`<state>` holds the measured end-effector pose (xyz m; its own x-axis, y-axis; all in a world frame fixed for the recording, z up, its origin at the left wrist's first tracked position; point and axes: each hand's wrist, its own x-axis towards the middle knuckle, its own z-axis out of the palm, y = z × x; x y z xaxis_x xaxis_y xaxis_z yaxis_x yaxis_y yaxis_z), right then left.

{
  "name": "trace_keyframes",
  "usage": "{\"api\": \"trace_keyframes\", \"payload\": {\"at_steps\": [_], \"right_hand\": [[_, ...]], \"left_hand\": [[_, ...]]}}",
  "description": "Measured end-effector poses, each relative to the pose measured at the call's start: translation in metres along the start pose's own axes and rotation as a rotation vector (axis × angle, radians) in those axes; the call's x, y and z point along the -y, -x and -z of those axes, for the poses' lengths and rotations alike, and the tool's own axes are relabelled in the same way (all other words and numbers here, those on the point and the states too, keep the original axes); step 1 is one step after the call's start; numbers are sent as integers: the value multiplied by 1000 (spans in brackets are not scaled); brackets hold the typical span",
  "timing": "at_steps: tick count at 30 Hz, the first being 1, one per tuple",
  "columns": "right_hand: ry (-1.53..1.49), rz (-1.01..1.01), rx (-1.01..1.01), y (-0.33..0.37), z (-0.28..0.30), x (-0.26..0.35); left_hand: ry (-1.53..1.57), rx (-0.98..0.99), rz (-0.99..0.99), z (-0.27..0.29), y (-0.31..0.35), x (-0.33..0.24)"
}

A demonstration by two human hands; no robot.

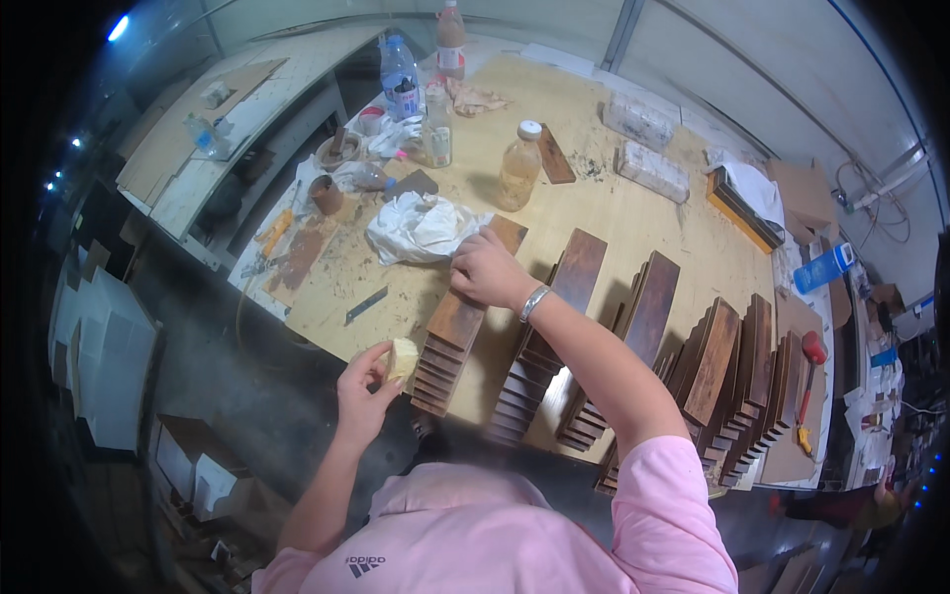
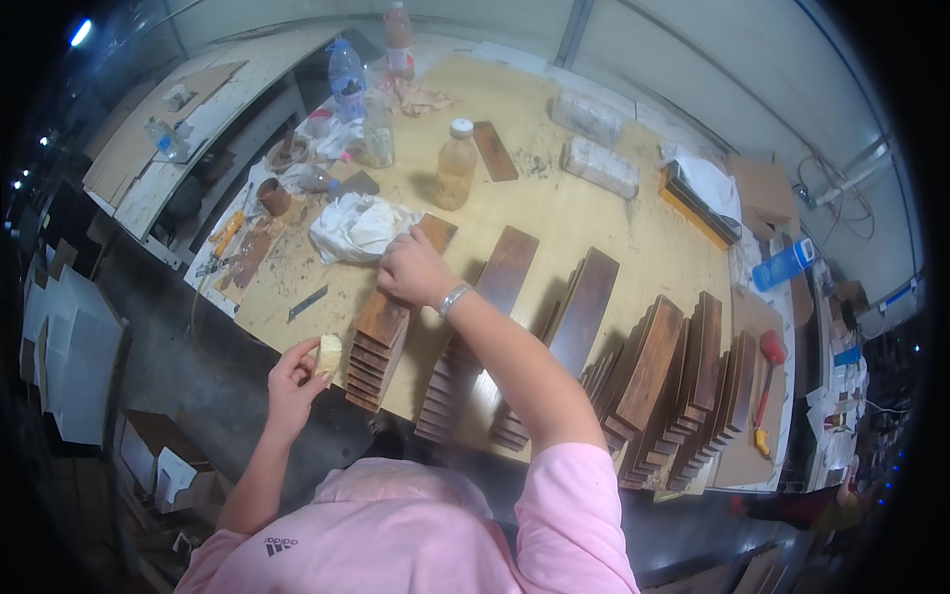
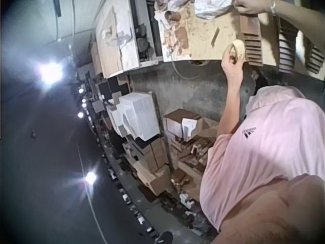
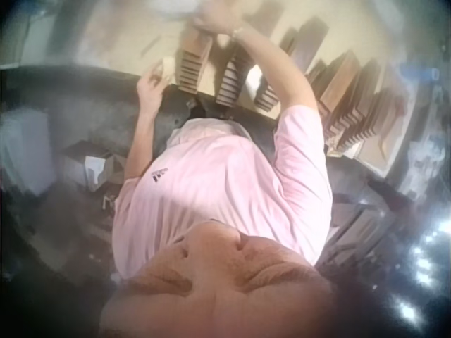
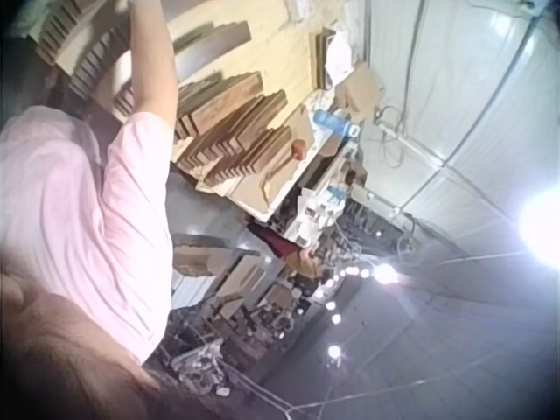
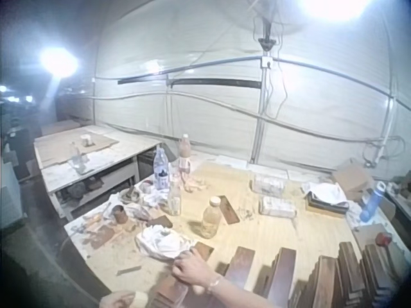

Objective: The person sands the surfaces and edges of several wooden slats by hand using a sanding block, wipes them with a white cloth, and then organizes the slats into a single long stack on a workbench.

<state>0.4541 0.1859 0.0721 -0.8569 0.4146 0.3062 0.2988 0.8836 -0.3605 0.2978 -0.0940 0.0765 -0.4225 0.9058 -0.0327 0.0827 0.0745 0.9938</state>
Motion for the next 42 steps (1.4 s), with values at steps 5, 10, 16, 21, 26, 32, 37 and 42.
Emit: {"api": "trace_keyframes", "payload": {"at_steps": [5,10,16,21,26,32,37,42], "right_hand": [[-5,-20,-7,1,4,14],[71,-22,-37,5,-4,17],[105,-49,-7,5,-2,24],[104,-49,-2,5,-1,23],[103,-59,-6,5,-2,23],[103,-68,-3,4,-1,25],[110,-69,21,4,1,25],[112,-49,-53,4,-2,24]], "left_hand": [[-626,-55,-402,-8,-5,-23],[-774,-26,-609,-14,-14,-28],[-799,25,-756,-32,-21,-24],[-823,71,-786,-43,-20,-30],[-858,-7,-820,-37,-21,-25],[-848,-129,-708,-37,-18,-18],[-803,-92,-614,-55,1,-8],[-731,-151,-605,-59,19,-5]]}}
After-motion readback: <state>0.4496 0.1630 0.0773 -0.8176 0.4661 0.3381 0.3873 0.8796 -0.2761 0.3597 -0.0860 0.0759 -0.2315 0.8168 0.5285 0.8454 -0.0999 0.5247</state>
